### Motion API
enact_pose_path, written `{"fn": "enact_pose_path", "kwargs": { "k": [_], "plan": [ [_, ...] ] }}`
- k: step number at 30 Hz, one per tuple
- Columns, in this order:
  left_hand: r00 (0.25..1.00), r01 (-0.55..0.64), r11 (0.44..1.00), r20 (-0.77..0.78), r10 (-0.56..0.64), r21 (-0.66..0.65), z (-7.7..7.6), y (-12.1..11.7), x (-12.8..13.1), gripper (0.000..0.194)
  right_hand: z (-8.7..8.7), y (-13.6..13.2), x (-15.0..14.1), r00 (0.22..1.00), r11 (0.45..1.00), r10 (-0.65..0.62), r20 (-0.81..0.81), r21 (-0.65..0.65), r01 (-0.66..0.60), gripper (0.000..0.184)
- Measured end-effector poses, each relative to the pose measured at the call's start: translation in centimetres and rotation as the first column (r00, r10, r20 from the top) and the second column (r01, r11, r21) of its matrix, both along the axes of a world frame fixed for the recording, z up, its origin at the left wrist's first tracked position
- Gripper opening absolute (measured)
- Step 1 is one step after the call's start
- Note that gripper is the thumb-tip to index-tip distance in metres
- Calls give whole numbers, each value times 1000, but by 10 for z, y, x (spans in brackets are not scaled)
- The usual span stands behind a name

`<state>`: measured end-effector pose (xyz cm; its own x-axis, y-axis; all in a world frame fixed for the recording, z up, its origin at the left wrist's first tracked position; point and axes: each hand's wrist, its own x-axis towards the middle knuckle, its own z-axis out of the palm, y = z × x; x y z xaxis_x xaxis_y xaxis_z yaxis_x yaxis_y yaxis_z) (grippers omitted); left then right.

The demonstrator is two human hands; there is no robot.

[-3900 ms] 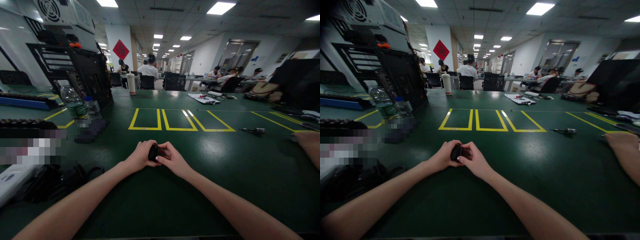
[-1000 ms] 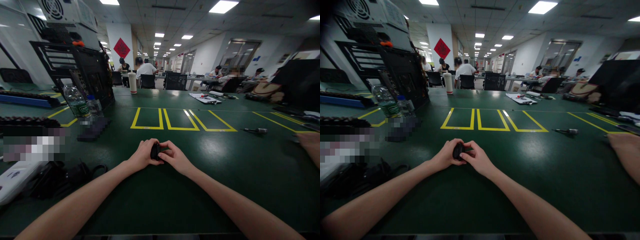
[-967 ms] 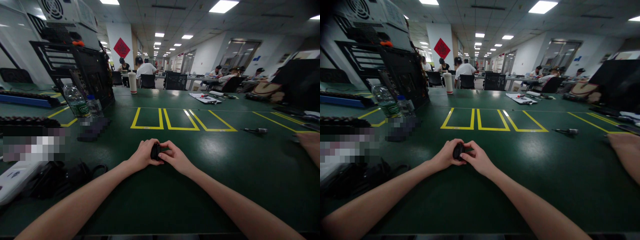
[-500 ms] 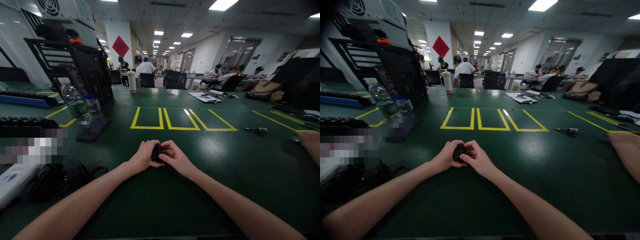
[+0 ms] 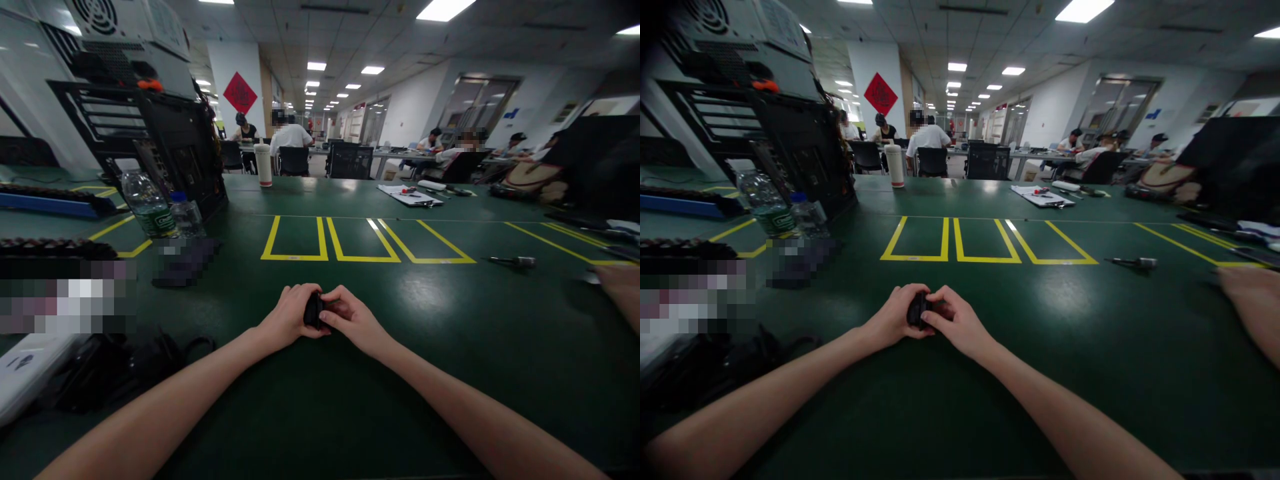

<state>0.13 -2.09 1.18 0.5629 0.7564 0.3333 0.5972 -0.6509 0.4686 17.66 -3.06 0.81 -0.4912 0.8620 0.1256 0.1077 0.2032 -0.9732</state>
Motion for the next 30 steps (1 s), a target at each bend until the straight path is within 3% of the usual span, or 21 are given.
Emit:
{"fn": "enact_pose_path", "kwargs": {
  "k": [8, 16, 21, 30],
  "plan": [
    [1000, -4, 997, 12, 5, -72, 11, -5, 0, 51, 3, -2, -2, 994, 997, -45, 96, 59, 39, 25],
    [999, -33, 997, 3, 33, -65, 11, -3, 0, 51, 0, 0, 2, 998, 998, 63, 13, 20, -63, 28],
    [1000, -25, 999, 14, 26, -48, 5, -1, 0, 55, -2, 3, -2, 1000, 1000, 0, 2, 9, 0, 18],
    [1000, -25, 998, 13, 26, -56, 8, -1, 0, 52, 6, 2, -2, 998, 1000, 13, 68, 14, -14, 25]
  ]
}}
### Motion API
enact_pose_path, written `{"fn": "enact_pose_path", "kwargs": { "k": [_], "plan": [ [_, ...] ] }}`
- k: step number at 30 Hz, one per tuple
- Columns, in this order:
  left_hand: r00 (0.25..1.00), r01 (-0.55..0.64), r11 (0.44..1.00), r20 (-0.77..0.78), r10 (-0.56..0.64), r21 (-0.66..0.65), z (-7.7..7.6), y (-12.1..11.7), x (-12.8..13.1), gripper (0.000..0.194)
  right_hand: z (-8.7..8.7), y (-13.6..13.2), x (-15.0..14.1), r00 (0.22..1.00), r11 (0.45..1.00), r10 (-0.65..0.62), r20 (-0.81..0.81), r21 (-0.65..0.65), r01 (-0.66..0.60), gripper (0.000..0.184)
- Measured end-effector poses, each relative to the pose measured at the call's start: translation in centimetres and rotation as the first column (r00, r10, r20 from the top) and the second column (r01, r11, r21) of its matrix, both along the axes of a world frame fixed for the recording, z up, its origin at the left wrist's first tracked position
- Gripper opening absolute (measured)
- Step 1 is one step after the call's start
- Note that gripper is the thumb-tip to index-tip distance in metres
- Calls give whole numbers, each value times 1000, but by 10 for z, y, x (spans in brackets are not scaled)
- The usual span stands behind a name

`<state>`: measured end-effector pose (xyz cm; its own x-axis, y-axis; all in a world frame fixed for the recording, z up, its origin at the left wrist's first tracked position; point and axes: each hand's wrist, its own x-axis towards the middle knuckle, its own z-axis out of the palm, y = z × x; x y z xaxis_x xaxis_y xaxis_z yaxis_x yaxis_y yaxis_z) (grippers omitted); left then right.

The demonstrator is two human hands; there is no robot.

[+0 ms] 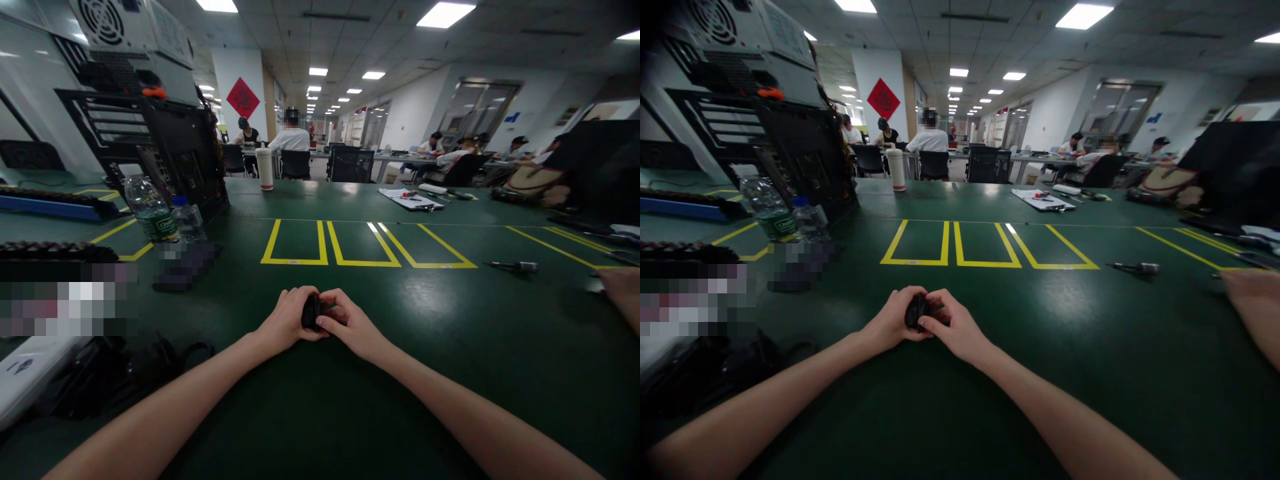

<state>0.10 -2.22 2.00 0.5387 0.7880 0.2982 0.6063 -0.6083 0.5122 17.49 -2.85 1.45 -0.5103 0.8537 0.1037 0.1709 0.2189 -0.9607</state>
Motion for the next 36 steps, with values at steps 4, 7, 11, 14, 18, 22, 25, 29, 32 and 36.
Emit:
{"fn": "enact_pose_path", "kwargs": {
  "k": [4, 7, 11, 14, 18, 22, 25, 29, 32, 36],
  "plan": [
    [1000, -3, 1000, -15, 3, 10, -1, 0, 0, 53, -2, -1, 2, 999, 999, 40, -29, -11, -41, 24],
    [1000, -2, 1000, -24, 3, 26, -2, 0, 1, 54, -5, -1, 2, 999, 1000, 17, -36, -11, -18, 20],
    [1000, 18, 999, -21, -17, 32, -1, -2, 1, 55, -4, -1, 2, 998, 1000, -8, -57, -1, 8, 18],
    [1000, 12, 1000, -12, -12, 21, 1, -3, 0, 54, 0, -2, 2, 999, 1000, -16, -48, 6, 16, 24],
    [1000, 11, 999, 10, -11, 35, -5, 0, 1, 53, 3, -4, 2, 999, 999, -35, -7, -9, 34, 27],
    [1000, -23, 996, 13, 22, 89, -14, 4, 2, 56, -1, -4, 3, 1000, 1000, -3, -20, -12, 3, 24],
    [1000, -30, 994, 1, 30, 107, -17, 5, 2, 56, -4, -4, 4, 998, 999, 38, -44, -10, -39, 29],
    [1000, -30, 995, 5, 29, 96, -16, 4, 2, 56, -4, -3, 3, 998, 999, 32, -58, -22, -33, 23],
    [1000, -29, 997, 13, 28, 76, -14, 3, 2, 56, -2, -3, 1, 998, 1000, 6, -62, -26, -7, 19],
    [999, -25, 999, 20, 24, 46, -6, 0, 1, 52, 1, -3, 0, 1000, 999, -21, -16, -30, 20, 25]
  ]
}}
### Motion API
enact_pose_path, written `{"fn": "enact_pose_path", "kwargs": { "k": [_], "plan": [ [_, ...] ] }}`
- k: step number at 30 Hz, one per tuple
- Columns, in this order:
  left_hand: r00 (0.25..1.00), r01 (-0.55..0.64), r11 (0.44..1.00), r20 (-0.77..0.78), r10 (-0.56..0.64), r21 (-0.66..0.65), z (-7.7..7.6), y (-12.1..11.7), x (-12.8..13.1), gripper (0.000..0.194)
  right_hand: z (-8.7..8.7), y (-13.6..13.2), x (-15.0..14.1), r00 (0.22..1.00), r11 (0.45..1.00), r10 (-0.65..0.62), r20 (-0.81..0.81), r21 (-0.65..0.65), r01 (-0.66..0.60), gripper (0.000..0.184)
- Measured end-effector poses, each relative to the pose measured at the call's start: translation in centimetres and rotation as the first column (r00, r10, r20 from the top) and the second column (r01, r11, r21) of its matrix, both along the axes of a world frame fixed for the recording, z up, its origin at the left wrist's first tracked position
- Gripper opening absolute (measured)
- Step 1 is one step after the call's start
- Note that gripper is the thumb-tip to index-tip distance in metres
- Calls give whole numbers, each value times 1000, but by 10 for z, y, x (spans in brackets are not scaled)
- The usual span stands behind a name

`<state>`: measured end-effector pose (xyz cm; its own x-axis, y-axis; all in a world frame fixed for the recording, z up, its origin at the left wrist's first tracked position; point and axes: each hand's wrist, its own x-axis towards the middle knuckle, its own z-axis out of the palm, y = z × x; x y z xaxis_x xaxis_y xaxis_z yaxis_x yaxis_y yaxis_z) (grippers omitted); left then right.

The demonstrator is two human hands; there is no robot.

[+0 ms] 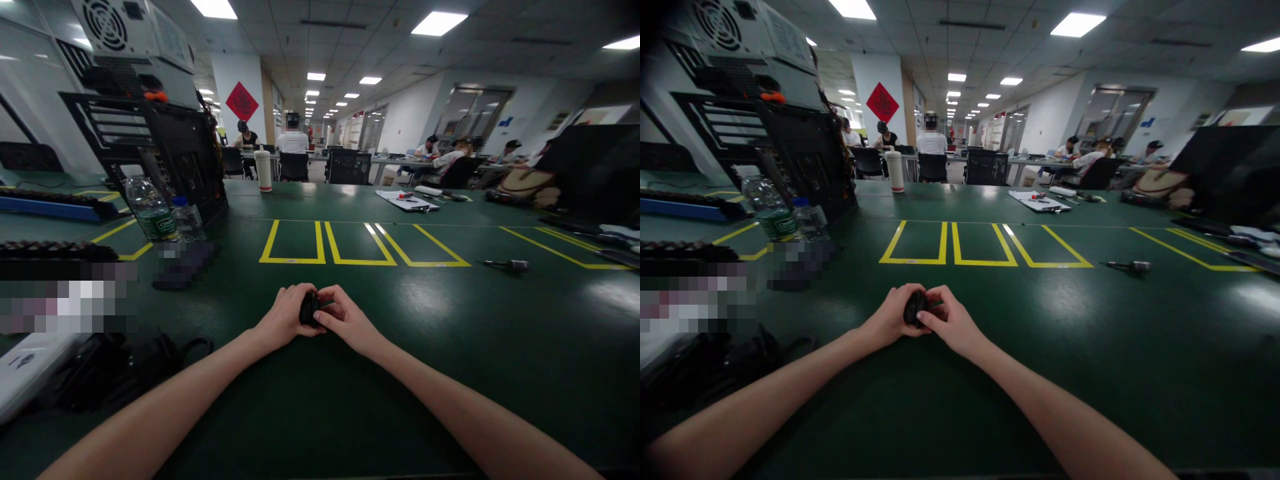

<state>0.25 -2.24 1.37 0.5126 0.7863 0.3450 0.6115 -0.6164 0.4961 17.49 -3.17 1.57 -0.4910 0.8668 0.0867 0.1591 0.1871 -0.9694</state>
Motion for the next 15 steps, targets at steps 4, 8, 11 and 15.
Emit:
{"fn": "enact_pose_path", "kwargs": {
  "k": [4, 8, 11, 15],
  "plan": [
    [1000, 10, 999, -12, -11, -49, 7, -3, 0, 51, 0, -1, 2, 1000, 1000, 28, 14, -3, -28, 26],
    [999, -22, 998, -35, 20, -50, 7, -3, 1, 51, -5, -1, 3, 997, 998, 57, -52, 29, -56, 31],
    [999, 3, 1000, -46, -4, -23, 5, -2, 0, 54, -6, -1, 1, 997, 999, 42, -67, 12, -41, 20],
    [999, 5, 1000, -33, -5, 6, 0, 1, 0, 54, -4, 0, -1, 999, 1000, 13, -48, -7, -14, 20]
  ]
}}
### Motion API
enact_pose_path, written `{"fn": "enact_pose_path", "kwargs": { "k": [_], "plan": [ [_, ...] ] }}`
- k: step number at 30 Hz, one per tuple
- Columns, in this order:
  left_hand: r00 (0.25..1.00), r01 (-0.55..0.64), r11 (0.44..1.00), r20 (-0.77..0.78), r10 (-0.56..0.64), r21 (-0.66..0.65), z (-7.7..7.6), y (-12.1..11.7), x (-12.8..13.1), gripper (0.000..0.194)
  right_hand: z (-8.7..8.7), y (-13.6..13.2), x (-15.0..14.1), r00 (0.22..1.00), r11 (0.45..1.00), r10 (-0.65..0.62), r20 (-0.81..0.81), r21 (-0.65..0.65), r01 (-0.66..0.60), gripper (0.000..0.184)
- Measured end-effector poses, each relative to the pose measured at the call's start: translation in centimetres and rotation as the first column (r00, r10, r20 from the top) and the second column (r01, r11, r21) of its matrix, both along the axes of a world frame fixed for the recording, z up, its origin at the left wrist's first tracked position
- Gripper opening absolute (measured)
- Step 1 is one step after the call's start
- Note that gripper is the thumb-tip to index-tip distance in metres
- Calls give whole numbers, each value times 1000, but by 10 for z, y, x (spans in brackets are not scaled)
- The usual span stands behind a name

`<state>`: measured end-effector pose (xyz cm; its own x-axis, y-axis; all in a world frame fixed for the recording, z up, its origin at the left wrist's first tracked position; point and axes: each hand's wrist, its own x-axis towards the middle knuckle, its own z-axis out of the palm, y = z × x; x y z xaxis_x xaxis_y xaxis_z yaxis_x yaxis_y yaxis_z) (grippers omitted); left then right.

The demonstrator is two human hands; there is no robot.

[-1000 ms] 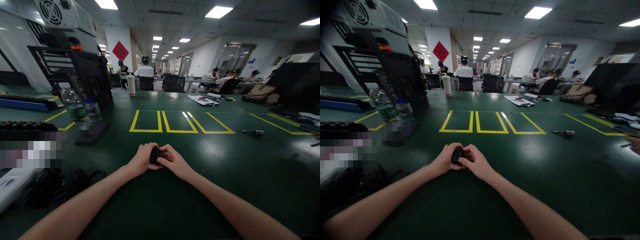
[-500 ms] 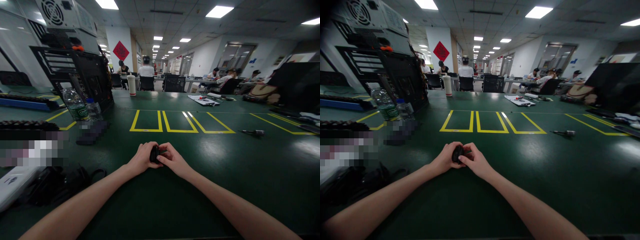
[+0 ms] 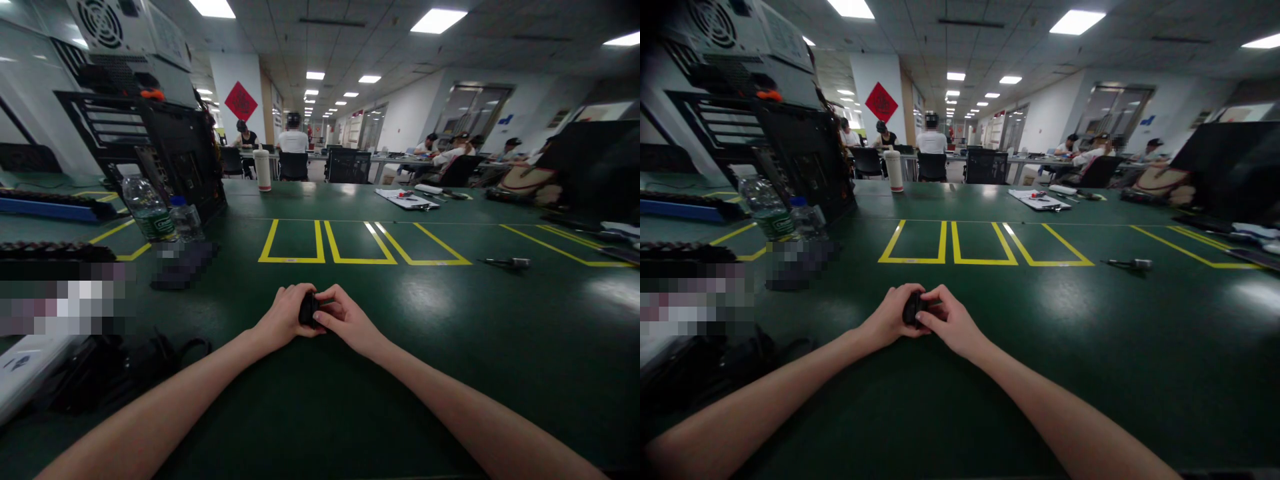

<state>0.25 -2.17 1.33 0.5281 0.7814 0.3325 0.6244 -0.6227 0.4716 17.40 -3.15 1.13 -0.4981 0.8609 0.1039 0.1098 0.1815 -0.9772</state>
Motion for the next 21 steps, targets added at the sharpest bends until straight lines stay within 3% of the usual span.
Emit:
{"fn": "enact_pose_path", "kwargs": {
  "k": [6, 11, 15, 21],
  "plan": [
    [1000, -6, 1000, 6, 6, 21, -6, 3, 1, 55, 2, 0, 3, 998, 1000, 15, 67, 16, -16, 24],
    [1000, -26, 998, 14, 26, 48, -8, 3, 0, 56, 2, -1, 5, 999, 997, 38, 31, 61, -39, 31],
    [1000, -8, 998, 13, 7, 69, -9, 3, 0, 57, 0, 0, 3, 999, 994, -19, 33, 108, 15, 20],
    [1000, 2, 999, 9, -2, 46, -6, 2, 0, 55, 1, 2, 1, 999, 998, -42, 27, 54, 40, 24]
  ]
}}
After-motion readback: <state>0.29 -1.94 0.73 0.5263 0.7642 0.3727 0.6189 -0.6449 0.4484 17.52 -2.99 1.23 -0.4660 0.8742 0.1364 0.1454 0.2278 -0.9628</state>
